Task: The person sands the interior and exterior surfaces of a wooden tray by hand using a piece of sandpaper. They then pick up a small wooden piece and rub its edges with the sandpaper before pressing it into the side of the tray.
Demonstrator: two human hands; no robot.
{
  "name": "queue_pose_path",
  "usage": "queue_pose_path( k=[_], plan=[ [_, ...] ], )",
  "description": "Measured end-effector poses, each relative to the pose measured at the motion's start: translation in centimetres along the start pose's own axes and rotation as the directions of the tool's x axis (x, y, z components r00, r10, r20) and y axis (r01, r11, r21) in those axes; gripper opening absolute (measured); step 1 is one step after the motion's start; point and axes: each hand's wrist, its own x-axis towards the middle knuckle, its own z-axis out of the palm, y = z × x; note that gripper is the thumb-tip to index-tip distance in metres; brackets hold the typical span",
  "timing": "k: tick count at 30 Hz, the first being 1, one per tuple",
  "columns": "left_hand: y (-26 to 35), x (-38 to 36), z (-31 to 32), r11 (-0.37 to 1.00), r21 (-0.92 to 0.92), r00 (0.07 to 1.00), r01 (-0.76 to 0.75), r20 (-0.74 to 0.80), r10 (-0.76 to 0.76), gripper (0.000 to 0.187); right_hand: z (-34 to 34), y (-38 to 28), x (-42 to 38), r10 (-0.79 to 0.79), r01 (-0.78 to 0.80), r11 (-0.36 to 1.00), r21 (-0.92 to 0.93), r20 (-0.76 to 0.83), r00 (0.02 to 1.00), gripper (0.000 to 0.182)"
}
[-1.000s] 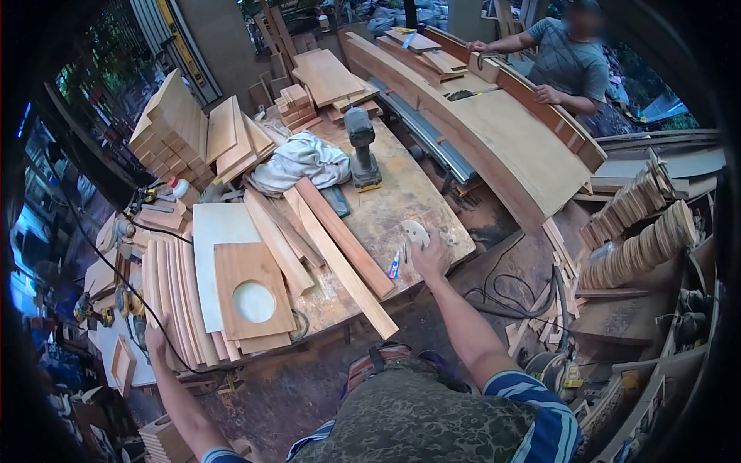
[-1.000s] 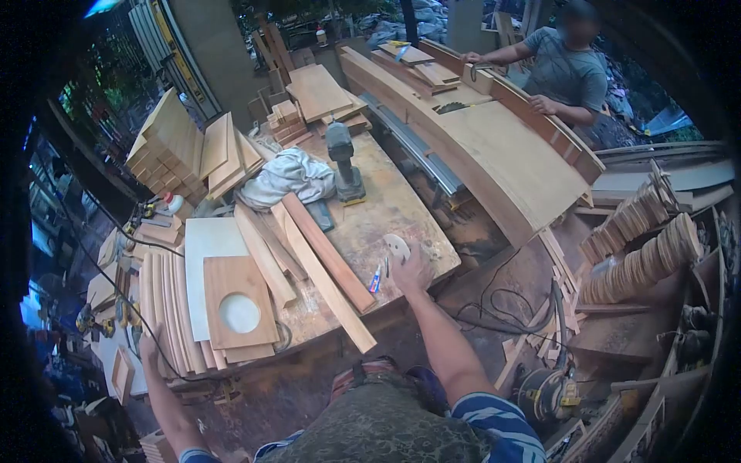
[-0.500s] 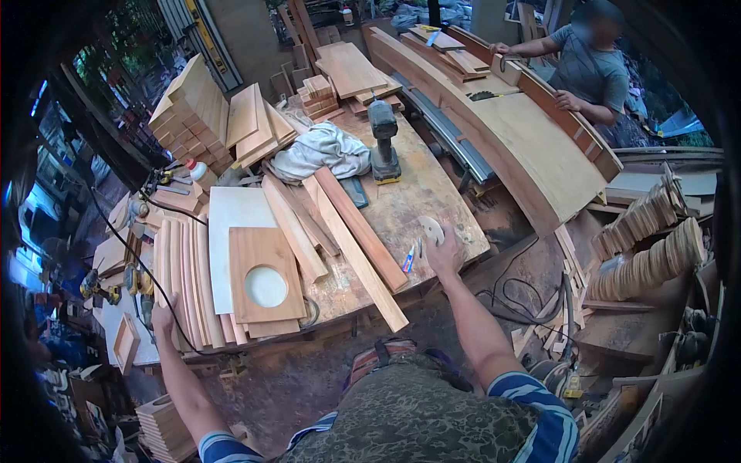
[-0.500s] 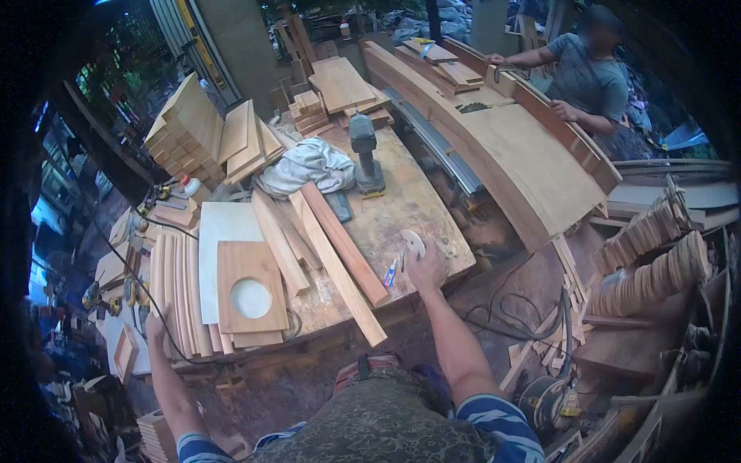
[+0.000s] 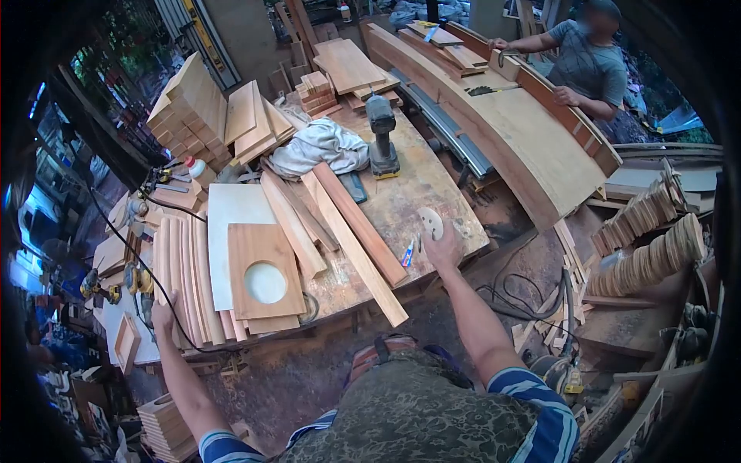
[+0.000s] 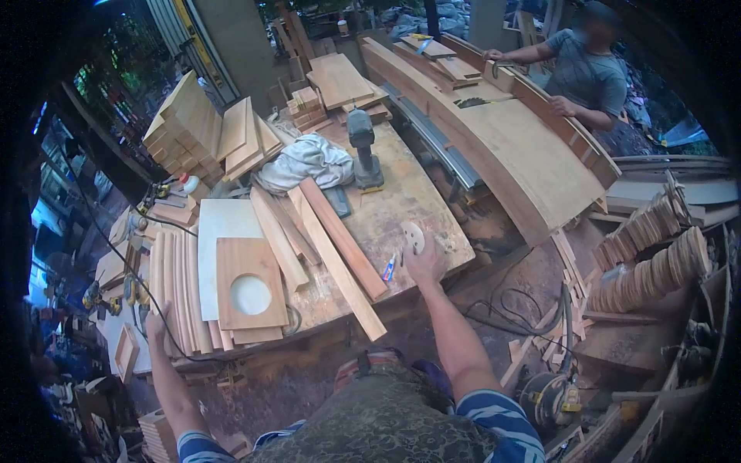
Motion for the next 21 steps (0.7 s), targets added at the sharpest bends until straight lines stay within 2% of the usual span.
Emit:
queue_pose_path(
  k=[2,4,6,10,12,13,16,21],
  plan=[
    [1.7,-1.4,-1.0,0.998,-0.053,0.999,-0.028,0.040,0.030,0.096,0.1,0.0,0.0,-0.019,0.019,0.999,-0.028,-0.012,1.000,0.039],
    [2.1,-1.6,-0.6,0.998,-0.004,0.998,-0.068,0.014,0.068,0.089,0.2,-0.1,0.1,0.006,-0.006,0.998,-0.059,-0.004,1.000,0.040],
    [0.4,0.0,-0.2,0.972,-0.204,0.990,-0.119,0.056,0.133,0.088,0.2,0.5,0.1,0.039,-0.038,0.995,-0.090,0.002,0.999,0.041],
    [-0.3,0.8,0.2,0.988,-0.132,0.997,-0.078,0.006,0.080,0.087,0.6,0.3,0.0,0.012,-0.013,0.998,-0.054,-0.018,1.000,0.040],
    [-0.3,0.9,0.4,1.000,0.004,0.997,-0.020,-0.078,0.020,0.089,0.2,0.0,0.0,0.021,-0.022,0.998,-0.059,-0.010,1.000,0.038],
    [1.7,-1.3,-0.6,0.994,-0.098,0.999,-0.046,-0.009,0.045,0.091,0.4,0.2,0.0,0.021,-0.021,0.998,-0.057,-0.009,1.000,0.038],
    [1.1,-0.4,-0.3,0.999,-0.039,0.999,-0.030,-0.029,0.029,0.091,0.6,0.4,0.1,-0.032,0.031,0.998,-0.046,-0.035,0.999,0.037],
    [1.5,-0.7,-0.6,0.995,-0.092,0.999,-0.037,0.012,0.038,0.088,0.7,0.6,0.0,-0.029,0.026,0.998,-0.053,-0.044,0.999,0.038]
  ],
)
